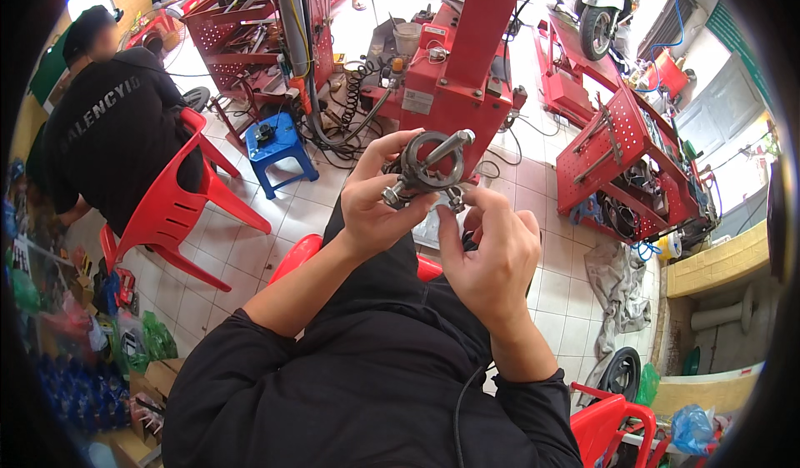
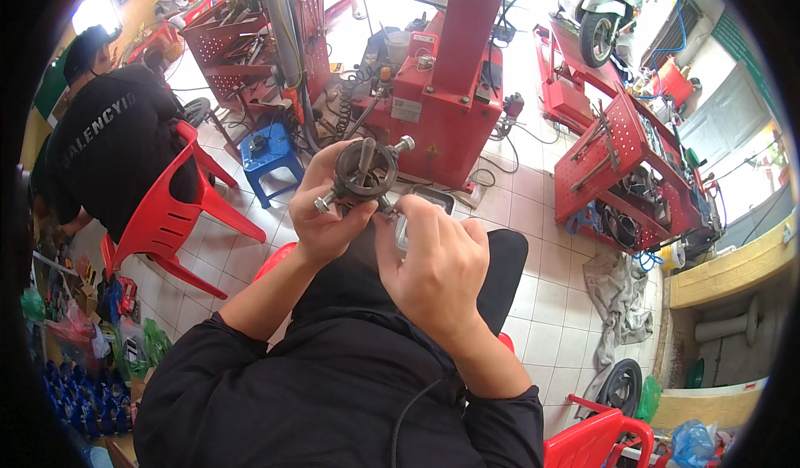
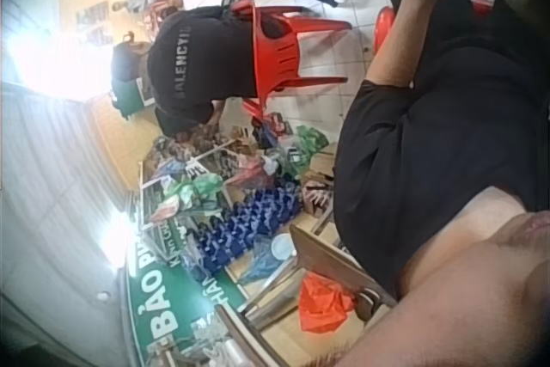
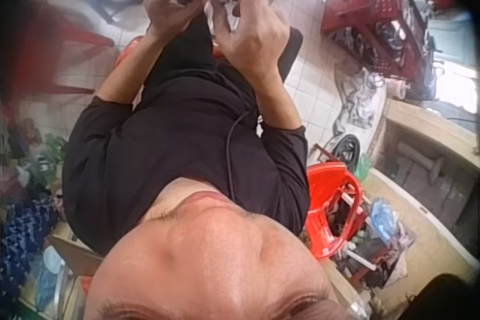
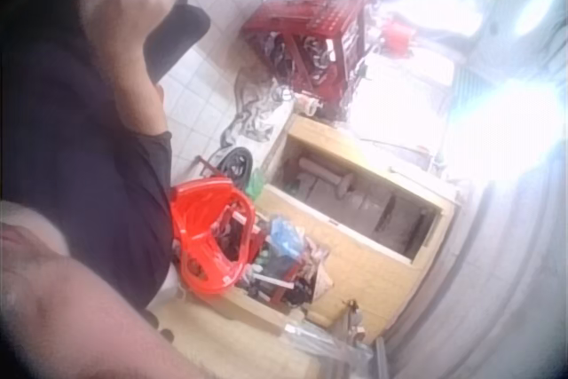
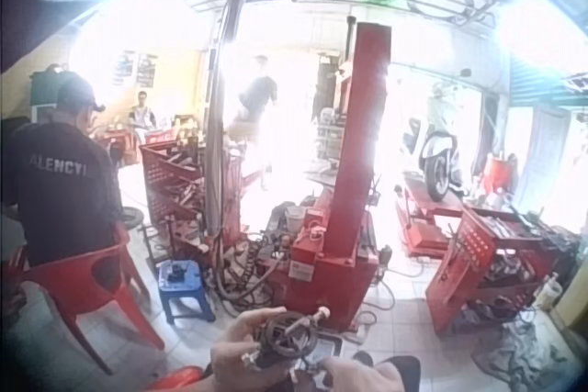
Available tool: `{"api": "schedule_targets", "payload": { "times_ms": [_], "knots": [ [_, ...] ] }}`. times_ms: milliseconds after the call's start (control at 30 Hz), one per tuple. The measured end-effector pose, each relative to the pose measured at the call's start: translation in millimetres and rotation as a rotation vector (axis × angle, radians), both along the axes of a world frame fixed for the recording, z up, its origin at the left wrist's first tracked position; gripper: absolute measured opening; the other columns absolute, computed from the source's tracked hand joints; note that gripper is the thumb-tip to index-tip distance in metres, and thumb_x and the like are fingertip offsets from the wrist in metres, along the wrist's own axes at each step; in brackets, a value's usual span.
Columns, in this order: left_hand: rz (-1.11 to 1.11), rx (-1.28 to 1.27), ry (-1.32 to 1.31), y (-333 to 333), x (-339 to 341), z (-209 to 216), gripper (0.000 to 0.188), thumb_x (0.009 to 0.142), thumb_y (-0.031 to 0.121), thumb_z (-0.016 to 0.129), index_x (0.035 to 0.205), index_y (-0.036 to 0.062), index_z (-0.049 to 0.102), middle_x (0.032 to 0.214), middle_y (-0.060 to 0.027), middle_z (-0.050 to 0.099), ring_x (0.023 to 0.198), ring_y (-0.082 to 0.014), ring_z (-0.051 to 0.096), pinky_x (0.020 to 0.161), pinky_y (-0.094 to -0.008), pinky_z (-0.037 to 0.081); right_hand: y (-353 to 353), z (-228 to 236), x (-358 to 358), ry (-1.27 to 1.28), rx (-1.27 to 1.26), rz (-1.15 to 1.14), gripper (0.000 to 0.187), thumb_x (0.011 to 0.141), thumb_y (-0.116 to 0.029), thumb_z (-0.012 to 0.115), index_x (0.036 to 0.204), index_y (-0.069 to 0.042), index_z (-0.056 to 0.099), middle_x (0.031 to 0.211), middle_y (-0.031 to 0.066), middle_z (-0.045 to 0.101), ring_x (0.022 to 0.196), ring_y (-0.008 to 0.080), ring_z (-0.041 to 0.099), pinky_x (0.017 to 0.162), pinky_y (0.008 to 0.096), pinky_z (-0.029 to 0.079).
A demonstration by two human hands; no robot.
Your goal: The person sits on a red chair in a workshop and assembles a mechanical component, likely a carburetor, using their hands. They manipulate small metal parts, including a spring and a pin, and place them into a metal tray on the floor.
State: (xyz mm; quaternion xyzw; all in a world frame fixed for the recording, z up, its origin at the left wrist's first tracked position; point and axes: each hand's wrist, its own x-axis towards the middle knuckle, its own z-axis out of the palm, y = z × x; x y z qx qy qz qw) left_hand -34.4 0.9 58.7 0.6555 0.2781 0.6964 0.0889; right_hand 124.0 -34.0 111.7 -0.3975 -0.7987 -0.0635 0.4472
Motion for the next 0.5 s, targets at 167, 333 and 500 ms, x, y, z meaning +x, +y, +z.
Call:
{"api": "schedule_targets", "payload": {
  "times_ms": [167, 333, 500],
  "knots": [
    [0.013, -0.002, -0.009, 0.2, -1.0, -3.2, 0.023, 0.061, 0.003, 0.076, 0.083, 0.0023, 0.070, 0.118, -0.0214, 0.057, 0.103, -0.0290, 0.059, 0.083, -0.0344, 0.045, 2.2, -2.4, 1.7, -0.051, 0.030, 0.015, 0.024, 0.077, -0.020, 0.071, 0.088, -0.004, 0.057, 0.067, 0.0032, 0.058, 0.049, 0.0175, 0.052, 0.052, 0.0309, 0.031],
    [0.001, -0.005, -0.011, 0.6, 0.9, -2.8, 0.023, 0.061, 0.003, 0.076, 0.084, 0.0023, 0.070, 0.117, -0.0214, 0.058, 0.104, -0.0290, 0.059, 0.083, -0.0343, 0.045, 0.2, -2.1, 0.1, 0.004, 0.020, -0.004, 0.023, 0.077, -0.020, 0.071, 0.087, -0.004, 0.057, 0.067, 0.0035, 0.058, 0.048, 0.0171, 0.052, 0.052, 0.0309, 0.031],
    [-0.005, -0.008, -0.044, 2.2, 1.5, -5.5, 0.024, 0.061, 0.003, 0.076, 0.084, 0.0029, 0.070, 0.117, -0.0216, 0.058, 0.104, -0.0293, 0.059, 0.084, -0.0343, 0.045, 1.3, 1.8, 1.3, -0.019, 0.001, 0.014, 0.023, 0.076, -0.018, 0.072, 0.086, -0.004, 0.057, 0.065, 0.0030, 0.058, 0.048, 0.0166, 0.051, 0.052, 0.0305, 0.031]
  ]
}}
